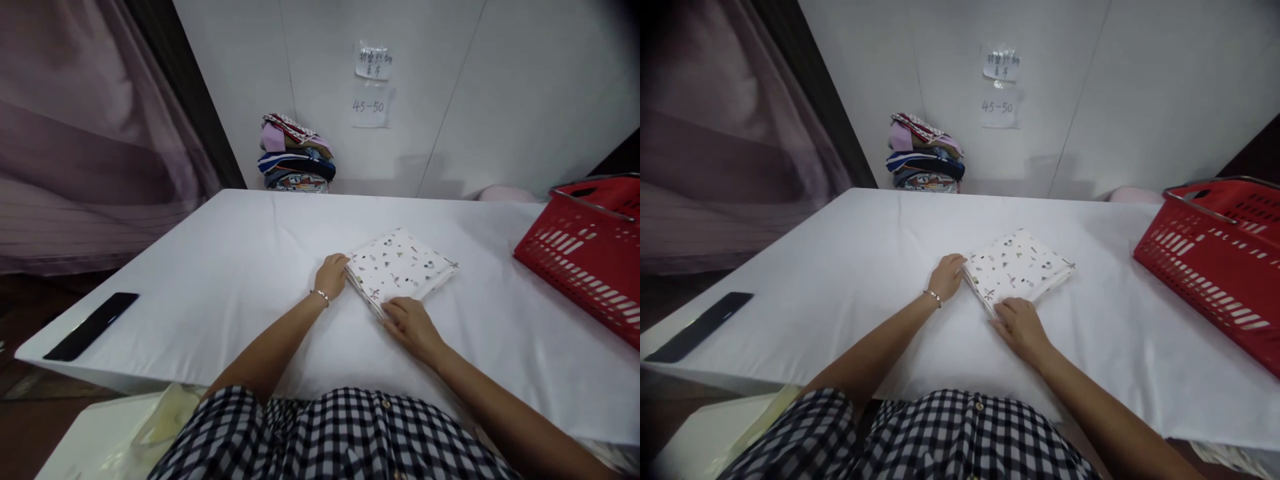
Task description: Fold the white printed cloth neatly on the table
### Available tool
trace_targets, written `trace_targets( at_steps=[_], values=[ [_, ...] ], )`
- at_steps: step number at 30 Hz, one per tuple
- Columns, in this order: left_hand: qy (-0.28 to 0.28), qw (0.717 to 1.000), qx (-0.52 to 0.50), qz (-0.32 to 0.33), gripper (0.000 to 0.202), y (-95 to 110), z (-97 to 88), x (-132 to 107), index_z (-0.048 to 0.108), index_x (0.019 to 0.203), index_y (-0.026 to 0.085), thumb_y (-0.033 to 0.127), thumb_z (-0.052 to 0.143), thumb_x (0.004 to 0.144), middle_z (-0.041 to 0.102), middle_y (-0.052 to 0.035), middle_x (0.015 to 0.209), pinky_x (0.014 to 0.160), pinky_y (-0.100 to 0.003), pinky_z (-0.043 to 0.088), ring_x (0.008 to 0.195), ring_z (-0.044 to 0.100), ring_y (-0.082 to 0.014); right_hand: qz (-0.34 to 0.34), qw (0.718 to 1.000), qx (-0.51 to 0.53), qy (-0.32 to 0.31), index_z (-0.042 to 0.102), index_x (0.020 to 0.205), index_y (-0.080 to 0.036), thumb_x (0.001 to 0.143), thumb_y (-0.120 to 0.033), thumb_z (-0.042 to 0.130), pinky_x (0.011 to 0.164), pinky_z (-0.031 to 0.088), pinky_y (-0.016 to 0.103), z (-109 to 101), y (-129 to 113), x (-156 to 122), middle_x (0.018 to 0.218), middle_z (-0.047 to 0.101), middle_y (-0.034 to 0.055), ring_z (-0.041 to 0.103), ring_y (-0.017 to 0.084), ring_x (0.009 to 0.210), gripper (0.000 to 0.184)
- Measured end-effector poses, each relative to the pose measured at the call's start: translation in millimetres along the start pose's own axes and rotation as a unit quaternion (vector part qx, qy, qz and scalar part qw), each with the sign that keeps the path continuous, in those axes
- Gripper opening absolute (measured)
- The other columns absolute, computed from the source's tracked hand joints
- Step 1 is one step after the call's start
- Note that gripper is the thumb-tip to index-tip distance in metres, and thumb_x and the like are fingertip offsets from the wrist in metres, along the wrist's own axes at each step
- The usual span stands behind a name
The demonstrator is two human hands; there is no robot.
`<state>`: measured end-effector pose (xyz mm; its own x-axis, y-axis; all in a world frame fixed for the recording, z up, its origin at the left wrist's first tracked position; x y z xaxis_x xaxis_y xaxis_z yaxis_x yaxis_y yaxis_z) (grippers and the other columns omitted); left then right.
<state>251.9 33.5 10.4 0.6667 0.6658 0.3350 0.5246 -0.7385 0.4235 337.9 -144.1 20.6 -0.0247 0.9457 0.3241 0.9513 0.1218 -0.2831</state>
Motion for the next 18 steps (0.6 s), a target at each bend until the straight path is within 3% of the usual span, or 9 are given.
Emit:
trace_targets(
  at_steps=[4,8,14,18],
  values=[
    [-0.069,0.995,0.04,0.058,0.041,-4.9,21.5,20.1,0.058,0.113,0.021,0.004,0.042,0.079,0.055,-0.0044,0.121,0.098,-0.033,0.038,0.115,0.044,-0.0186,-0.01,0.996,-0.089,0.016,0.059,0.106,-0.017,0.084,-0.022,0.05,0.077,0.039,0.037,10.8,-14.3,-4.7,0.098,0.06,0.0115,0.052,0.024,0.09,0.024],
    [-0.099,0.992,0.051,0.057,0.037,-10.8,26.8,26.1,0.062,0.107,0.021,0.005,0.042,0.08,0.059,-0.0044,0.114,0.093,-0.031,0.041,0.106,0.051,-0.0177,-0.025,0.993,-0.112,0.025,0.061,0.107,-0.017,0.082,-0.01,0.044,0.075,0.039,0.036,12.7,-2.8,-4.0,0.097,0.063,0.0111,0.054,0.024,0.088,0.03],
    [-0.106,0.984,0.105,0.099,0.027,9.6,20.6,-2.1,0.063,0.099,0.02,0.012,0.042,0.085,0.061,-0.0066,0.1,0.084,-0.034,0.042,0.097,0.053,-0.0202,-0.027,0.991,-0.122,0.054,0.061,0.108,-0.017,0.087,-0.013,0.039,0.077,0.039,0.035,-13.4,41.0,-22.1,0.102,0.065,0.0103,0.057,0.023,0.09,0.031],
    [-0.101,0.983,0.11,0.104,0.028,16.3,18.0,-15.0,0.061,0.104,0.02,0.013,0.04,0.086,0.06,-0.0065,0.106,0.083,-0.033,0.042,0.099,0.051,-0.0193,-0.043,0.992,-0.112,0.03,0.062,0.105,-0.018,0.089,-0.015,0.039,0.076,0.039,0.034,-9.2,30.0,-37.9,0.097,0.065,0.0086,0.056,0.022,0.089,0.028]
  ],
)
Point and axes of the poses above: each hand's wrist, its own x-axis towards the middle knuckle, its own z-axis out of the palm, y = z × x, the point moved 9 cm from there along x, towards the middle knuckle
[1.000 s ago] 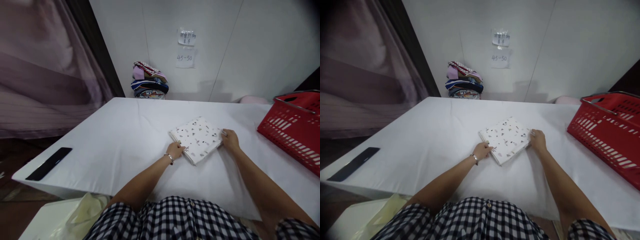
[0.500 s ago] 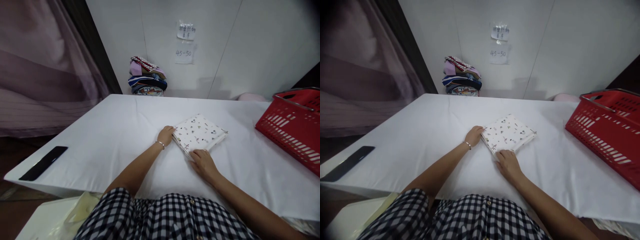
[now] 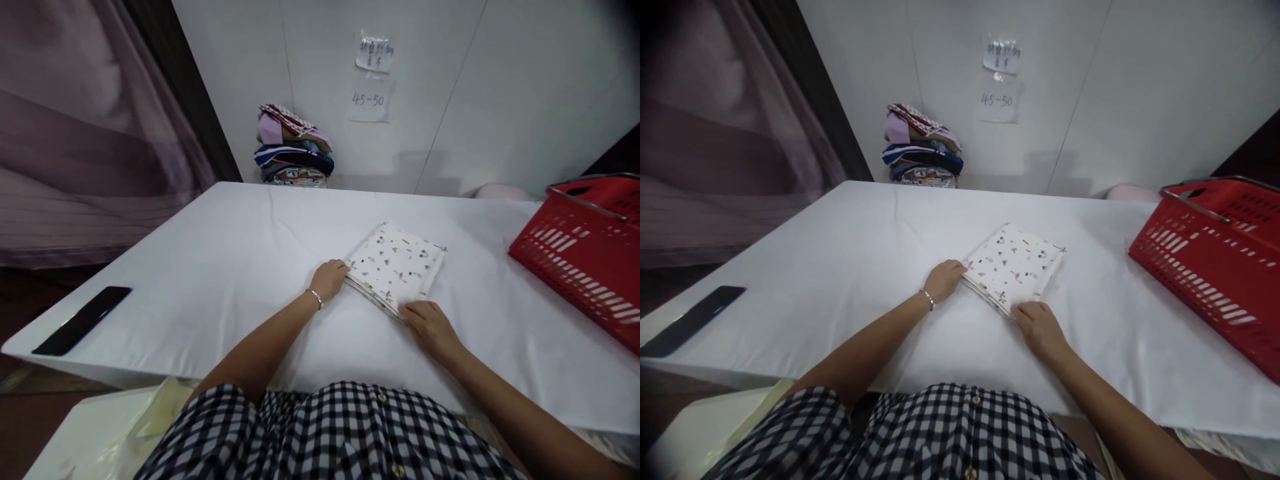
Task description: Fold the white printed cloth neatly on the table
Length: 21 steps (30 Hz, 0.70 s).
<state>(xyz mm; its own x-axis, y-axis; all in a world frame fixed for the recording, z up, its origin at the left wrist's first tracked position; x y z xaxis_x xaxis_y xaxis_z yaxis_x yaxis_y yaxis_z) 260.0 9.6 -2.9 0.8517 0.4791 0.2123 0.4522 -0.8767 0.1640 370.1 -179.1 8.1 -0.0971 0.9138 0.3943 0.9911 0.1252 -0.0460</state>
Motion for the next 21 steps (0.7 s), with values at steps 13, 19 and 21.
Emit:
trace_targets(
  at_steps=[13,19,21],
  values=[
    [0.026,0.995,-0.094,0.036,0.032,-4.7,-3.0,-0.6,0.061,0.101,0.021,0.006,0.044,0.078,0.059,-0.0059,0.104,0.087,-0.035,0.045,0.101,0.05,-0.0185,0.021,1.0,-0.006,0.005,0.061,0.106,-0.019,0.089,-0.015,0.041,0.074,0.039,0.035,5.7,-13.5,-2.2,0.095,0.063,0.0086,0.054,0.022,0.088,0.027],
    [0.03,0.993,-0.084,0.074,0.045,-2.8,-7.0,-3.8,0.056,0.11,0.02,0.002,0.048,0.07,0.055,-0.007,0.113,0.093,-0.035,0.042,0.108,0.046,-0.0199,0.021,0.998,-0.044,0.033,0.056,0.115,-0.015,0.085,-0.01,0.044,0.081,0.038,0.037,7.0,-23.6,-5.2,0.106,0.061,0.0119,0.051,0.024,0.096,0.033],
    [0.029,0.995,-0.073,0.059,0.039,-3.6,-6.0,-2.8,0.058,0.105,0.02,0.003,0.046,0.072,0.056,-0.0068,0.109,0.091,-0.035,0.043,0.105,0.048,-0.0194,0.01,0.998,-0.053,0.031,0.056,0.115,-0.015,0.085,-0.009,0.043,0.081,0.038,0.037,6.5,-17.0,-5.2,0.104,0.062,0.0113,0.052,0.022,0.093,0.033]
  ],
)
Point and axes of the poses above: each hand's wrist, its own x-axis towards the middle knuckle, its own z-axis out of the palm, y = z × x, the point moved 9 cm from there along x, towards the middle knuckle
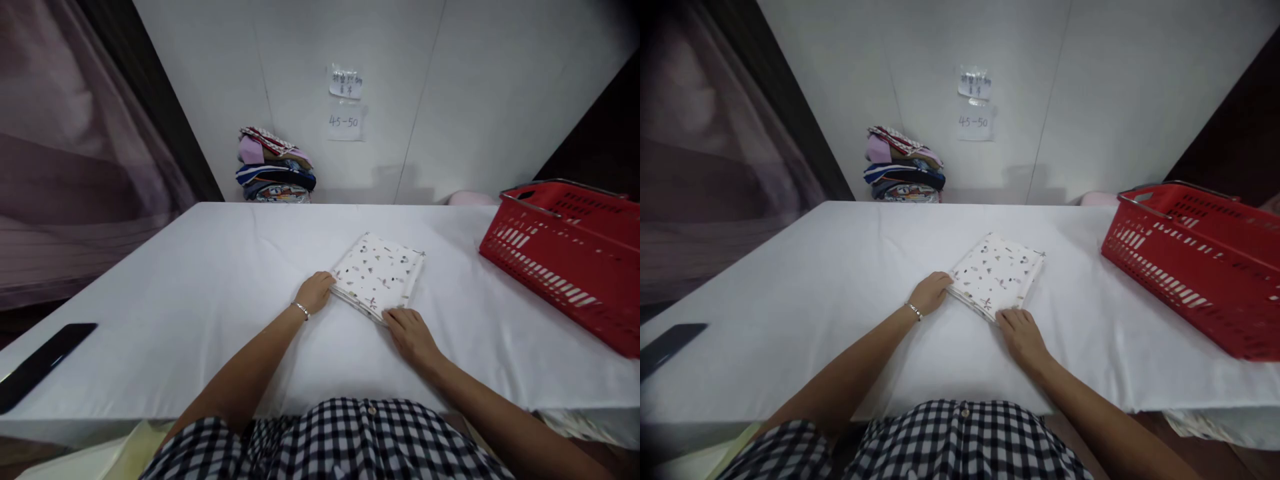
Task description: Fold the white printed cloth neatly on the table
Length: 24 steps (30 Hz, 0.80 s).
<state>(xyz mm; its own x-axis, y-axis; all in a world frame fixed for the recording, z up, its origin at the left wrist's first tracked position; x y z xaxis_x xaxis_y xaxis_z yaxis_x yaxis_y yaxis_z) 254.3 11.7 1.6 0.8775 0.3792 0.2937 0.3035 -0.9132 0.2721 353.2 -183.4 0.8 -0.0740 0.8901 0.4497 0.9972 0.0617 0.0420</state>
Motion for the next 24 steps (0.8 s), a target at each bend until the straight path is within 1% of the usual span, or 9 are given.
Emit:
trace_targets(
  at_steps=[2,5,7,9,12,15,19,24],
  values=[
    [-0.006,1.0,0.006,-0.005,0.034,5.7,3.5,-0.2,0.059,0.101,0.02,0.004,0.048,0.073,0.057,-0.0067,0.105,0.088,-0.035,0.044,0.1,0.049,-0.0193,0.0,1.0,-0.008,-0.003,0.057,0.114,-0.016,0.086,-0.008,0.041,0.082,0.037,0.038,-2.1,17.9,-0.8,0.104,0.063,0.0105,0.054,0.021,0.091,0.033],
    [-0.021,1.0,0.009,0.012,0.026,26.9,11.5,-3.6,0.059,0.097,0.019,0.009,0.05,0.075,0.058,-0.0066,0.1,0.085,-0.036,0.043,0.096,0.05,-0.0199,0.034,0.999,-0.025,-0.006,0.058,0.111,-0.018,0.086,-0.007,0.04,0.087,0.034,0.04,-8.2,53.8,-3.4,0.102,0.064,0.0089,0.056,0.02,0.09,0.033],
    [-0.023,1.0,0.006,0.017,0.023,40.2,14.5,-6.2,0.059,0.097,0.019,0.012,0.051,0.077,0.058,-0.0065,0.099,0.084,-0.036,0.043,0.095,0.05,-0.0203,0.058,0.998,-0.031,-0.006,0.059,0.109,-0.019,0.085,-0.008,0.04,0.09,0.032,0.043,-11.8,67.8,-4.1,0.101,0.064,0.0085,0.056,0.02,0.092,0.033],
    [-0.016,1.0,0.002,0.014,0.022,48.4,14.2,-6.9,0.058,0.1,0.02,0.018,0.053,0.079,0.057,-0.0066,0.101,0.082,-0.036,0.042,0.095,0.05,-0.0206,0.061,0.998,-0.022,-0.012,0.058,0.111,-0.02,0.085,-0.012,0.043,0.092,0.031,0.044,-12.5,66.1,-1.8,0.103,0.063,0.0092,0.055,0.022,0.095,0.031],
    [-0.01,1.0,0.003,0.017,0.021,53.7,12.8,-3.5,0.058,0.103,0.021,0.026,0.053,0.083,0.057,-0.007,0.104,0.082,-0.037,0.041,0.097,0.05,-0.021,0.045,0.999,0.006,-0.02,0.057,0.112,-0.02,0.086,-0.018,0.045,0.088,0.035,0.041,-9.7,46.8,6.9,0.105,0.062,0.0095,0.054,0.022,0.095,0.028],
    [-0.016,1.0,0.011,0.017,0.016,54.0,15.4,2.2,0.059,0.097,0.021,0.024,0.05,0.085,0.058,-0.0064,0.101,0.082,-0.036,0.04,0.097,0.049,-0.0204,0.047,0.999,0.02,-0.005,0.059,0.11,-0.019,0.089,-0.016,0.042,0.082,0.038,0.037,-6.9,36.7,17.3,0.101,0.063,0.0087,0.054,0.021,0.092,0.027],
    [-0.016,0.999,0.034,0.016,0.011,53.9,19.6,4.4,0.058,0.091,0.02,0.019,0.051,0.083,0.058,-0.0057,0.098,0.08,-0.035,0.04,0.094,0.049,-0.0204,0.047,0.998,0.028,0.004,0.061,0.108,-0.019,0.088,-0.013,0.041,0.077,0.04,0.033,0.5,44.1,21.6,0.097,0.064,0.0074,0.055,0.021,0.09,0.029],
    [-0.007,0.999,0.041,0.025,0.007,54.8,21.7,-3.2,0.056,0.088,0.019,0.021,0.051,0.084,0.058,-0.0061,0.098,0.079,-0.035,0.039,0.093,0.049,-0.0206,0.028,0.998,0.04,0.031,0.063,0.101,-0.018,0.088,-0.013,0.043,0.074,0.042,0.032,0.5,51.0,11.1,0.093,0.065,0.0079,0.056,0.02,0.086,0.024]
  ],
)
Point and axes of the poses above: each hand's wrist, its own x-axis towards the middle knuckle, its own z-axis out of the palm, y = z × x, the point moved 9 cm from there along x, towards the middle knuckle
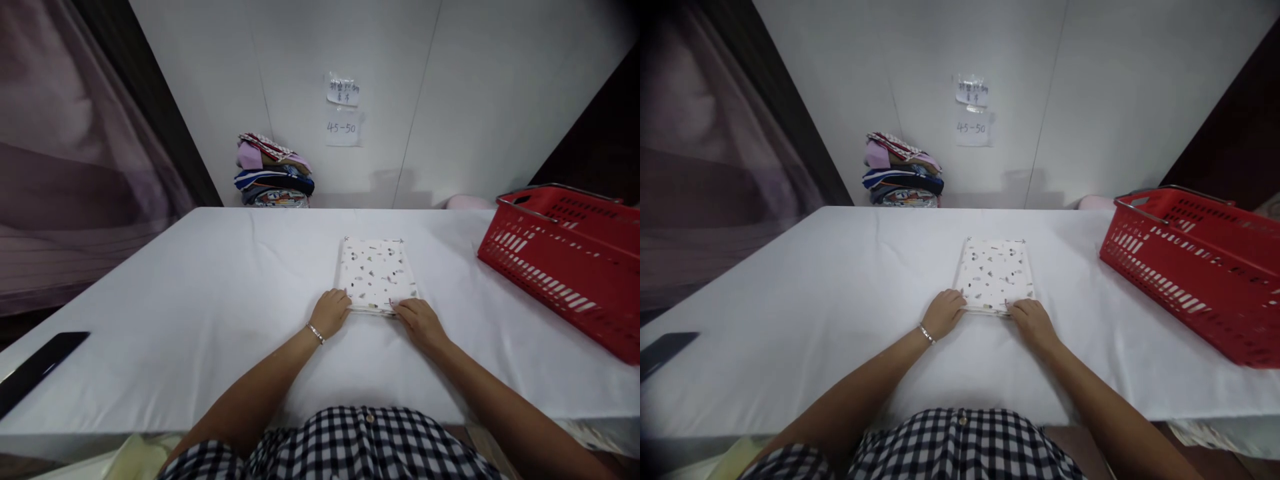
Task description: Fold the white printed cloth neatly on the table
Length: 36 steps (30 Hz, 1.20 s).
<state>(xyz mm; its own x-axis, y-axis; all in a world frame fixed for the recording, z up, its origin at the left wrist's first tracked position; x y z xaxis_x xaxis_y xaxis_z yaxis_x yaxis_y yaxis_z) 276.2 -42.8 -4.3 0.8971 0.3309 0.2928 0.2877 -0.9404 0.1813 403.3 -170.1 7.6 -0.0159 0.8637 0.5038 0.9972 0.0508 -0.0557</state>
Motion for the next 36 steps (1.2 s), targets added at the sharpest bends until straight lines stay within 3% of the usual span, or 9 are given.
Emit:
trace_targets(
  at_steps=[6,14,20,27,30,34,36],
  values=[
    [0.032,0.999,-0.036,0.011,0.011,0.5,-5.7,-1.8,0.056,0.091,0.019,0.027,0.053,0.084,0.057,-0.0058,0.098,0.078,-0.034,0.039,0.093,0.048,-0.0202,0.007,1.0,0.014,-0.017,0.062,0.1,-0.016,0.089,-0.02,0.044,0.073,0.041,0.033,0.0,-6.5,2.0,0.095,0.063,0.0102,0.055,0.021,0.088,0.021],
    [0.013,1.0,-0.021,-0.003,0.005,0.0,-3.8,-0.9,0.056,0.086,0.019,0.022,0.053,0.083,0.058,-0.0052,0.095,0.077,-0.035,0.039,0.091,0.049,-0.0205,-0.01,1.0,0.011,0.006,0.062,0.098,-0.016,0.09,-0.019,0.043,0.07,0.04,0.031,2.7,-5.0,3.6,0.089,0.063,0.0091,0.054,0.02,0.083,0.021],
    [0.011,1.0,-0.028,0.006,0.017,-3.7,-6.3,-6.8,0.055,0.097,0.02,0.024,0.057,0.081,0.056,-0.0054,0.105,0.079,-0.035,0.039,0.098,0.048,-0.021,-0.001,1.0,-0.007,-0.016,0.053,0.117,-0.015,0.088,-0.014,0.042,0.079,0.041,0.036,5.8,-11.7,-3.0,0.104,0.059,0.0116,0.052,0.023,0.096,0.03],
    [-0.014,0.999,-0.025,-0.035,0.015,-10.8,0.0,-4.6,0.055,0.093,0.02,0.017,0.056,0.079,0.055,-0.0052,0.099,0.08,-0.035,0.041,0.093,0.049,-0.0201,-0.004,0.999,-0.032,-0.014,0.053,0.117,-0.016,0.085,-0.007,0.039,0.079,0.04,0.037,10.7,-11.9,-4.1,0.104,0.06,0.0114,0.051,0.023,0.096,0.036],
    [-0.013,0.999,-0.023,-0.038,0.013,0.9,3.3,-3.0,0.054,0.09,0.019,0.018,0.057,0.078,0.055,-0.0057,0.099,0.08,-0.035,0.042,0.094,0.049,-0.0205,-0.021,0.999,-0.031,-0.008,0.054,0.116,-0.018,0.084,-0.007,0.04,0.079,0.04,0.036,9.4,0.3,-3.1,0.105,0.06,0.0105,0.051,0.022,0.097,0.037],
    [-0.023,1.0,-0.015,0.008,0.011,36.4,9.2,2.1,0.053,0.088,0.018,0.025,0.057,0.08,0.055,-0.0064,0.1,0.078,-0.034,0.043,0.095,0.049,-0.0211,0.018,0.997,-0.074,0.004,0.058,0.108,-0.017,0.081,-0.006,0.043,0.082,0.037,0.038,3.8,28.3,0.9,0.103,0.061,0.0106,0.051,0.024,0.097,0.033],
    [-0.033,0.999,-0.015,0.025,0.013,49.6,10.7,4.0,0.052,0.089,0.018,0.027,0.057,0.081,0.055,-0.0064,0.099,0.077,-0.035,0.043,0.094,0.049,-0.021,0.021,0.996,-0.081,-0.007,0.057,0.109,-0.017,0.081,-0.007,0.043,0.084,0.036,0.039,3.7,28.1,2.6,0.105,0.06,0.0109,0.05,0.024,0.099,0.033]
  ],
)
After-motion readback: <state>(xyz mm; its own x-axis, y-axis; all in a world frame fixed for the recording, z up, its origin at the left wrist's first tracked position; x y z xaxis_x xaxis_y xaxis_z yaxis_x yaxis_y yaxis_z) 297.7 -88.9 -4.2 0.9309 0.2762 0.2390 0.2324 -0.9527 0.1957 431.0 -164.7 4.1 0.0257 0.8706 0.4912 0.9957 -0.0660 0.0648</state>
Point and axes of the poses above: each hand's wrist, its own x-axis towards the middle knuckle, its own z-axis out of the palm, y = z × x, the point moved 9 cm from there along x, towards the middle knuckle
